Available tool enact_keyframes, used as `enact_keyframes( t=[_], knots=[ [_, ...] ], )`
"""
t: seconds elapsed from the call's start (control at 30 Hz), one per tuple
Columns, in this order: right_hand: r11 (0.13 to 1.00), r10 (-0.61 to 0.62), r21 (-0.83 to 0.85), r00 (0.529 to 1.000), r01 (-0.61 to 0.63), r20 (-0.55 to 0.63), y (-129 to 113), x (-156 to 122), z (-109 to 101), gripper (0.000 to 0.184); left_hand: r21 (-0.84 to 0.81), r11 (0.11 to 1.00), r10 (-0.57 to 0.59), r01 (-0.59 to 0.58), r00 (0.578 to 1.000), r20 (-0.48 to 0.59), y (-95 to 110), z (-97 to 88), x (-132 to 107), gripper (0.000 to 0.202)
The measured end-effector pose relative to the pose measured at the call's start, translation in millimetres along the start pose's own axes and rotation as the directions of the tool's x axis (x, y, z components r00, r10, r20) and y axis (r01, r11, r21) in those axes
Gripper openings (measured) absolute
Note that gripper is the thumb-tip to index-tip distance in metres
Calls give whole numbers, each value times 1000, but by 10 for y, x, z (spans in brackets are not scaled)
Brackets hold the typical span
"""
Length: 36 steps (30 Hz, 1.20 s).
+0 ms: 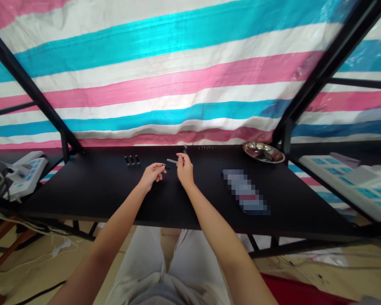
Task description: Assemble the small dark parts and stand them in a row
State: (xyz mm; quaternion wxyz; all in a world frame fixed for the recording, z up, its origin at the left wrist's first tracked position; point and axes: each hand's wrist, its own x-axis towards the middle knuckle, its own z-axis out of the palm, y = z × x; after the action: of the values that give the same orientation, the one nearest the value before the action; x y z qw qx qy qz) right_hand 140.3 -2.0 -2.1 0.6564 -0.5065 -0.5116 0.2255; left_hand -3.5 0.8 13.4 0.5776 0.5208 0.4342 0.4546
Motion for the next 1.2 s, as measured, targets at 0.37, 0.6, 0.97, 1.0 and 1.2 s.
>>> enact_keyframes(
  t=[0.37,0.6,0.97,1.0,1.2],
  knots=[
    [986,-49,-141,957,92,285,-47,-61,41,33,-22,997,74,-72,993,94,15,34,-34,33],
    [986,-27,-140,917,90,398,-34,-71,83,34,74,986,156,-153,987,-36,3,25,-17,34],
    [930,-186,-170,816,326,548,1,28,11,25,297,916,293,-269,955,-41,-122,-49,39,31],
    [926,-197,-170,817,336,542,13,45,13,26,303,918,281,-255,959,-45,-137,-54,50,32],
    [965,-37,-236,952,114,305,223,239,-2,30,447,865,304,-228,947,-107,-157,-72,53,30]
  ],
)
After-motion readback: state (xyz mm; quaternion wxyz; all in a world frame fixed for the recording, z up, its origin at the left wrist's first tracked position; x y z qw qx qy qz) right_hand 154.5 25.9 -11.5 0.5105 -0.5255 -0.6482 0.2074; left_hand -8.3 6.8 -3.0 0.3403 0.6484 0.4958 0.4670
